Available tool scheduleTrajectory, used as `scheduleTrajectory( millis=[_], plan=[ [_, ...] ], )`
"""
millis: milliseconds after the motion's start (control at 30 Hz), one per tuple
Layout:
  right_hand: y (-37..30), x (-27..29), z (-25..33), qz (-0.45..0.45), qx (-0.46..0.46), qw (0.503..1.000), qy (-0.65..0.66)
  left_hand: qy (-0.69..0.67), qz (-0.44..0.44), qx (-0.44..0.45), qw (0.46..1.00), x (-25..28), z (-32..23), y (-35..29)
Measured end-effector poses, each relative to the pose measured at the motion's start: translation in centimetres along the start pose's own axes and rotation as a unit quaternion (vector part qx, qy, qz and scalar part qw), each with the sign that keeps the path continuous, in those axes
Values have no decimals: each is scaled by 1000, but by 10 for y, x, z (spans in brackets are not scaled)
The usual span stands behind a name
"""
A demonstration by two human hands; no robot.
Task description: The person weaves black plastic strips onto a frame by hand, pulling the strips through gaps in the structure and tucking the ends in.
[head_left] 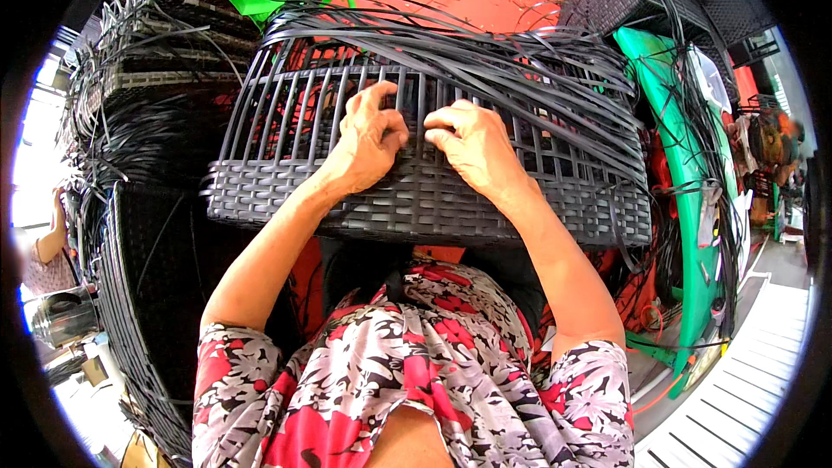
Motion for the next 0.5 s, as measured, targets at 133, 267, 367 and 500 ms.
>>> scheduleTrajectory(
  millis=[133,267,367,500],
  plan=[
    [1,-15,3,45,-171,937,301,-40,-75,-73,994,39,-33,19],
    [7,-23,3,100,-179,949,240,-64,-70,-55,994,49,-25,15],
    [15,-25,9,99,-119,986,67,64,-53,-3,997,35,16,-5],
    [21,-45,14,184,-33,980,-73,165,72,22,983,16,28,-15]
  ],
)
Point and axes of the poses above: each hand's wrist, its own y-axis towards the middle knuckle, its own x-axis out of the back of the hand, z = x × y, the point moved 7 cm from there along y, towards the middle knuckle, and after that the axes turned 14 degrees about -z, right-handed, at the moved point
